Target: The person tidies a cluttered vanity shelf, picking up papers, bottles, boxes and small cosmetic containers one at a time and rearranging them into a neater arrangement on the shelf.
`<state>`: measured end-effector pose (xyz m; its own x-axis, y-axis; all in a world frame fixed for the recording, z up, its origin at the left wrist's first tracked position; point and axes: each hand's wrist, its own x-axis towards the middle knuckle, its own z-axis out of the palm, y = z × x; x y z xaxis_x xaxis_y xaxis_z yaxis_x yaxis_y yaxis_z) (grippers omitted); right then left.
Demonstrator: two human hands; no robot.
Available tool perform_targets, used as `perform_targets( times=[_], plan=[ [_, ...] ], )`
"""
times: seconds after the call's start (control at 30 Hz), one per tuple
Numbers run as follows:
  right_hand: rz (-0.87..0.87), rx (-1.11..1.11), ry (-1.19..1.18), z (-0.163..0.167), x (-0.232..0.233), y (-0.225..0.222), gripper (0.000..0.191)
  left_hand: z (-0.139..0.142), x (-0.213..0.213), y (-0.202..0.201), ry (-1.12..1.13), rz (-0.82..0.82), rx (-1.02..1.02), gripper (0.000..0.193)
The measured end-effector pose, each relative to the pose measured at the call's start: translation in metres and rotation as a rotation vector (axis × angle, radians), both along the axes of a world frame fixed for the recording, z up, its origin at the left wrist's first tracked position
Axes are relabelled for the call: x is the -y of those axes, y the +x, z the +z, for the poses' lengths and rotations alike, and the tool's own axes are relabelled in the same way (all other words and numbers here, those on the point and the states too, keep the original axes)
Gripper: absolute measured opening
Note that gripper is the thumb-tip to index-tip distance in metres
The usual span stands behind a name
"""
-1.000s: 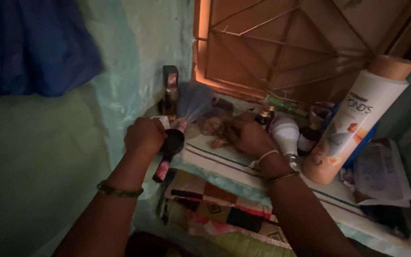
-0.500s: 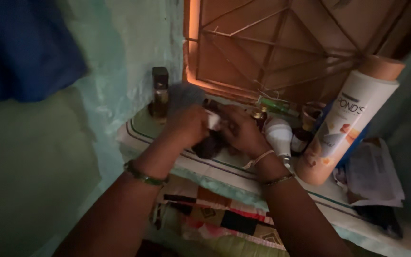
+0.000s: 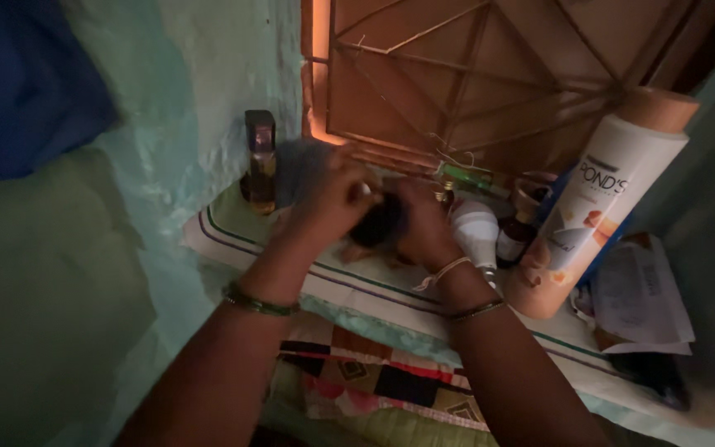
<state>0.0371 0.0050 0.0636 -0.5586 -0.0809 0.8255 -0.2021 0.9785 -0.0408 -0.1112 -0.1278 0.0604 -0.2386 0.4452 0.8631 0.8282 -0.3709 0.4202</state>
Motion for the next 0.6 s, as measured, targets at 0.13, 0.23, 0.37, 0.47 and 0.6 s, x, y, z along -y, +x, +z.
perform_targets(
  times=[0.13,0.23,0.37,0.47,0.6],
  plan=[
    [-0.184,-0.002,-0.496,0.011,0.000,0.005,0.062,-0.024,-0.020,0.002,0.166,0.188,0.534,0.026],
    [0.098,-0.210,-0.575,0.017,-0.004,0.008,0.082,-0.032,-0.052,0.016,0.410,-0.477,1.245,0.032],
    [-0.034,-0.208,-0.703,0.014,-0.011,0.014,0.090,-0.035,-0.087,0.034,0.223,-0.329,1.389,0.051],
    [0.088,-0.254,-0.720,0.011,-0.020,0.016,0.071,-0.043,-0.095,0.039,-0.196,-0.058,1.016,0.056],
    [0.307,-0.352,-0.755,0.008,-0.033,0.018,0.051,-0.042,-0.095,0.023,0.035,-0.125,0.890,0.063]
  ],
)
